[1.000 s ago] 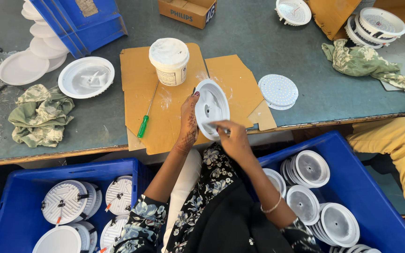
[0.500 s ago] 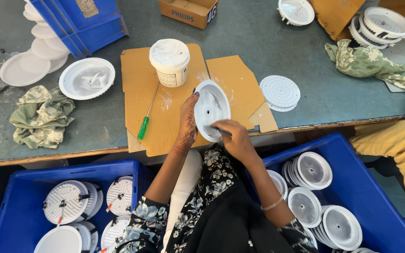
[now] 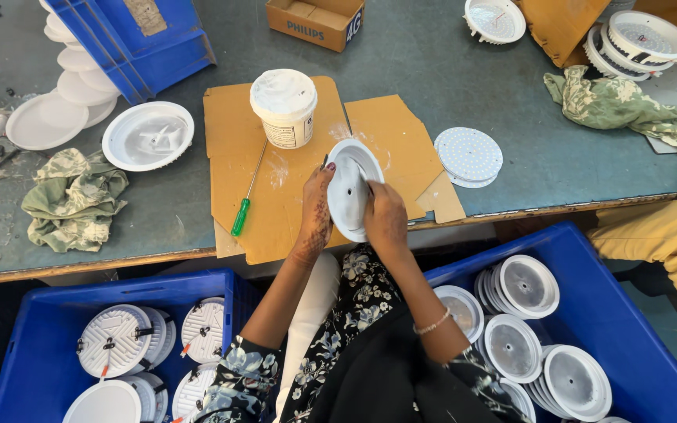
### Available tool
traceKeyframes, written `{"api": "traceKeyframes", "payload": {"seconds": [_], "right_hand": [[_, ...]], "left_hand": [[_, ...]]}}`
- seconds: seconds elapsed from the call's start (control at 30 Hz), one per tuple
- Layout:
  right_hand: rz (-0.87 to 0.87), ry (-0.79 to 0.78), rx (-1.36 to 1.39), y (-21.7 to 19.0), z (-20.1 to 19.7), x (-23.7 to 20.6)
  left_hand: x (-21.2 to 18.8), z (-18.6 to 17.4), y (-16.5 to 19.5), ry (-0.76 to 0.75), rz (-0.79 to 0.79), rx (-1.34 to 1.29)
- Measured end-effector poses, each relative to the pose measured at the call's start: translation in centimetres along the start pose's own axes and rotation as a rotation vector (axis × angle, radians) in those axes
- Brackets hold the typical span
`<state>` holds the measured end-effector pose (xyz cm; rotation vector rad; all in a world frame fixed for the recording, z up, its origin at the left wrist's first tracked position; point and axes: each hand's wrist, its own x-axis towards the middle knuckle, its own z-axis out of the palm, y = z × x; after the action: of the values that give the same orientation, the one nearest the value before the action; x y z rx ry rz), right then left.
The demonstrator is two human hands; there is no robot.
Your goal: The person scoops white paste from a tub and spreads it onto the interior surface of white circular light fixture housings using a small rectangular tool. They handle each housing one at a time, apply the paste, and place the finished units into a blue crate.
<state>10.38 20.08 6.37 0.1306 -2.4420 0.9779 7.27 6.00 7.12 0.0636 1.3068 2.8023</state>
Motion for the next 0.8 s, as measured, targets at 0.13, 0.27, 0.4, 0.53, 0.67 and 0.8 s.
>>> {"api": "traceKeyframes", "payload": {"seconds": [0.13,0.27,0.4,0.53,0.67,0.8], "right_hand": [[-0.019,-0.025,0.049,1.0,-1.1,-1.4],[0.215,-0.038,0.128,2.4,-1.8,0.2],[0.21,-0.061,0.104,2.2,-2.3,3.0],[0.128,-0.026,0.203,0.0,-3.5,5.2],[0.018,-0.078,0.177,-3.0,-4.2,4.1],[-0.154,-0.036,0.339,-3.2,-4.6,0.8]], "left_hand": [[-0.4,0.1,-0.4,0.0,0.057,0.041],[-1.3,1.1,-1.0,0.011,0.107,0.118],[-2.3,1.8,-1.3,-0.019,0.171,0.228],[-2.7,1.5,-1.6,-0.074,0.195,0.247],[-2.0,1.1,-1.8,-0.106,0.228,0.203],[-1.8,0.8,-1.3,-0.054,0.152,0.147]]}}
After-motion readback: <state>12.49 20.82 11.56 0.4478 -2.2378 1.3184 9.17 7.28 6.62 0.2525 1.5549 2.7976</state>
